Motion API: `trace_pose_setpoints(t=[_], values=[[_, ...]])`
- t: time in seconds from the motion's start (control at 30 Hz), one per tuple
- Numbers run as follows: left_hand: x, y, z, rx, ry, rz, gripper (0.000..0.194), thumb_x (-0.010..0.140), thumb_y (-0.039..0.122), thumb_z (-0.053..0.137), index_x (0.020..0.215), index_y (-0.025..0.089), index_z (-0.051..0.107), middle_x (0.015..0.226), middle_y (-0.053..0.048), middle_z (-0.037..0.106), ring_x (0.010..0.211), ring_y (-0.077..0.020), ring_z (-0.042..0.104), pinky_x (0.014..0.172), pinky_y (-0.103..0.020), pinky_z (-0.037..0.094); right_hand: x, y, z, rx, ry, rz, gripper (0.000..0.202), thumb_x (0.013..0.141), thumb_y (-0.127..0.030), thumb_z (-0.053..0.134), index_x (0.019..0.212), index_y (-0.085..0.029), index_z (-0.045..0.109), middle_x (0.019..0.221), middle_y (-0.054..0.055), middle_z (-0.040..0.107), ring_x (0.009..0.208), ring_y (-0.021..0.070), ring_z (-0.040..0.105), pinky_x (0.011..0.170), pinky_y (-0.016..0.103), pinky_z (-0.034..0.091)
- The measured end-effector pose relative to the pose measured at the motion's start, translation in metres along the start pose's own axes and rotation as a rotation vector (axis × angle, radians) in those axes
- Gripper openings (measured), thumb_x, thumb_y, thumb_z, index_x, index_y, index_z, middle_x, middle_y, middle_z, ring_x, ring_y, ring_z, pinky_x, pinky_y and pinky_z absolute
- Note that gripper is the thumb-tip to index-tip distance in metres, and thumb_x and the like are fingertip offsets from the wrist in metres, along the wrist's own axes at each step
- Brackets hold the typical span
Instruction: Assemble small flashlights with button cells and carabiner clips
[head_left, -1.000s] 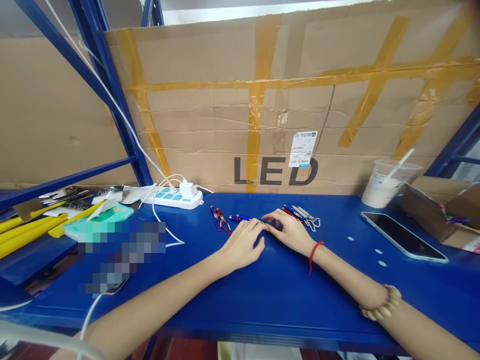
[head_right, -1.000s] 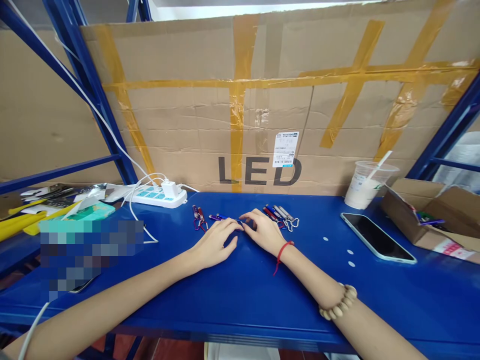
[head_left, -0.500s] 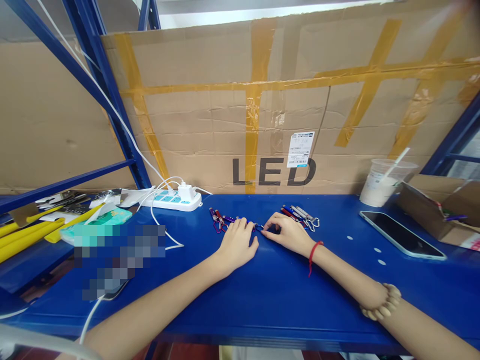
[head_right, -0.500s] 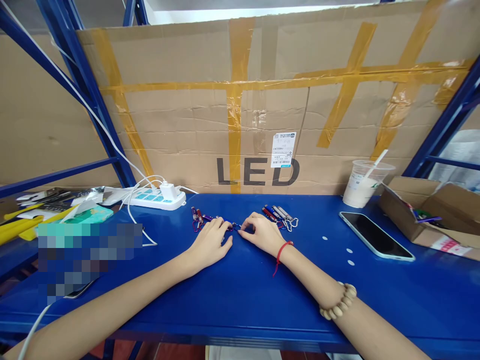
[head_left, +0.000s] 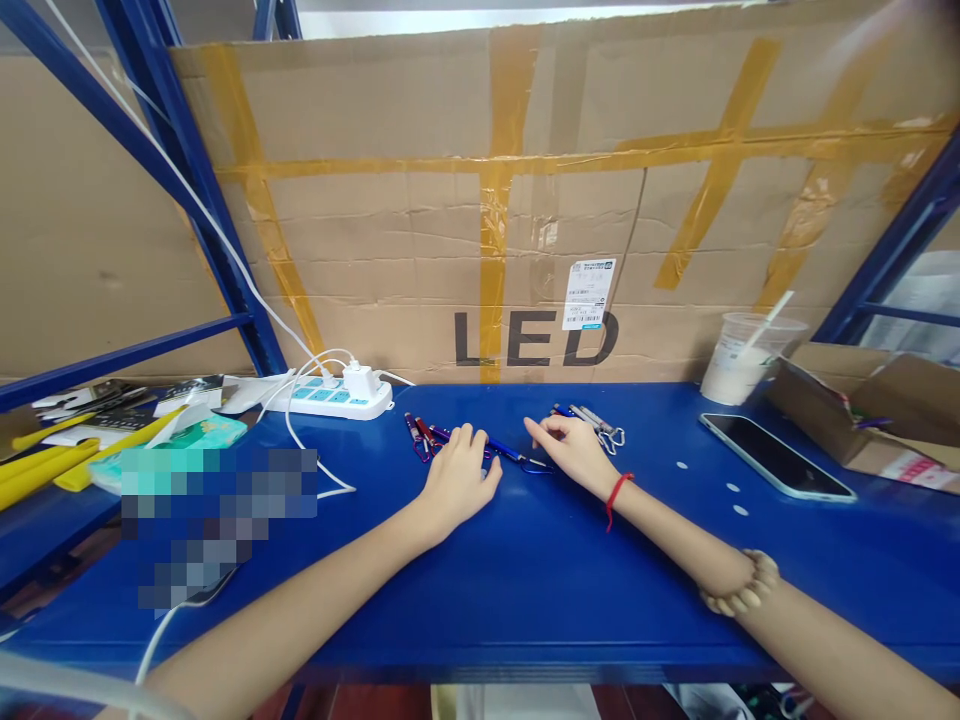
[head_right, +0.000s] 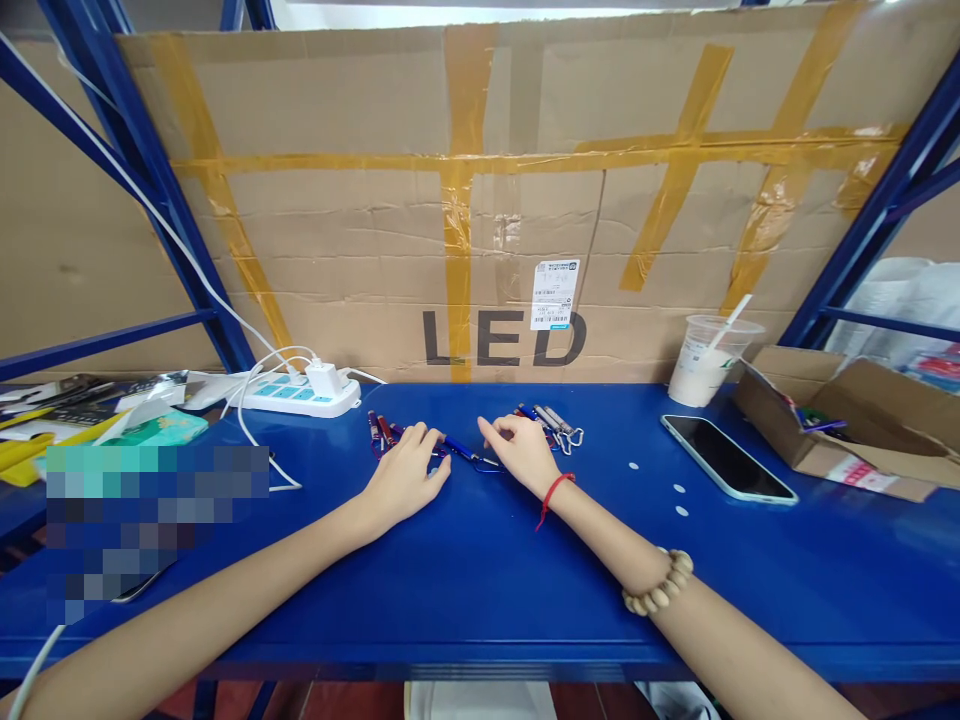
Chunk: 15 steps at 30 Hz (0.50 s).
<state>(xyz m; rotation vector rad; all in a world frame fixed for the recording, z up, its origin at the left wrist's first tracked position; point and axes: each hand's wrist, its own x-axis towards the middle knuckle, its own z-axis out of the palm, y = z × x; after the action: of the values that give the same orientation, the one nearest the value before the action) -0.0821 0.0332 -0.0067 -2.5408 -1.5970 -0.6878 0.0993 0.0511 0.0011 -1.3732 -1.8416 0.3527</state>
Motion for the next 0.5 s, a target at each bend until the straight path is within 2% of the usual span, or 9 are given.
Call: trace_pose_setpoints(t=[0.07,0.13,0.27,0.37,0.5], values=[[0.001,-0.001,0.0,0.003,0.011,0.003,0.021,0.086,0.028,0.038,0.096,0.016,0.051,0.1,-0.011,0.054,0.101,-0.0258,0.049,0.084,-0.039,0.045,0.0,-0.001,0.001,0.196,0.014,0.082,0.051,0.082,-0.059,0.043,0.052,-0.018,0.052,0.05,0.001,0.053,0.049,0.0138,0.051,0.053,0.026,0.041],[0.001,-0.001,0.0,0.012,0.027,0.013,0.02,0.085,0.028,0.039,0.095,0.016,0.052,0.099,-0.012,0.054,0.1,-0.0266,0.049,0.082,-0.039,0.046,-0.001,-0.004,0.002,0.282,0.017,0.113,0.051,0.08,-0.061,0.043,0.053,-0.018,0.05,0.05,0.001,0.053,0.046,0.0133,0.051,0.05,0.025,0.041],[0.001,-0.002,0.002,0.036,0.011,0.061,0.017,0.084,0.027,0.041,0.09,0.017,0.053,0.094,-0.01,0.056,0.097,-0.0249,0.051,0.082,-0.037,0.047,-0.006,-0.011,0.0,0.071,0.001,0.015,0.05,0.085,-0.053,0.042,0.05,-0.018,0.05,0.05,0.0,0.055,0.047,0.0125,0.05,0.05,0.024,0.036],[0.001,-0.001,0.001,0.027,-0.01,0.098,0.016,0.084,0.026,0.041,0.089,0.018,0.054,0.092,-0.008,0.055,0.094,-0.023,0.052,0.08,-0.034,0.048,-0.009,-0.016,-0.002,-0.079,-0.035,-0.002,0.049,0.088,-0.047,0.041,0.05,-0.018,0.053,0.051,0.0,0.058,0.049,0.0126,0.052,0.052,0.024,0.034],[0.001,-0.001,0.0,0.034,-0.012,0.118,0.02,0.084,0.026,0.041,0.095,0.015,0.054,0.095,-0.01,0.056,0.096,-0.0246,0.051,0.085,-0.036,0.046,-0.008,-0.014,0.001,0.009,-0.037,0.014,0.049,0.086,-0.049,0.044,0.049,-0.018,0.052,0.05,0.0,0.057,0.049,0.0129,0.051,0.052,0.024,0.034]])
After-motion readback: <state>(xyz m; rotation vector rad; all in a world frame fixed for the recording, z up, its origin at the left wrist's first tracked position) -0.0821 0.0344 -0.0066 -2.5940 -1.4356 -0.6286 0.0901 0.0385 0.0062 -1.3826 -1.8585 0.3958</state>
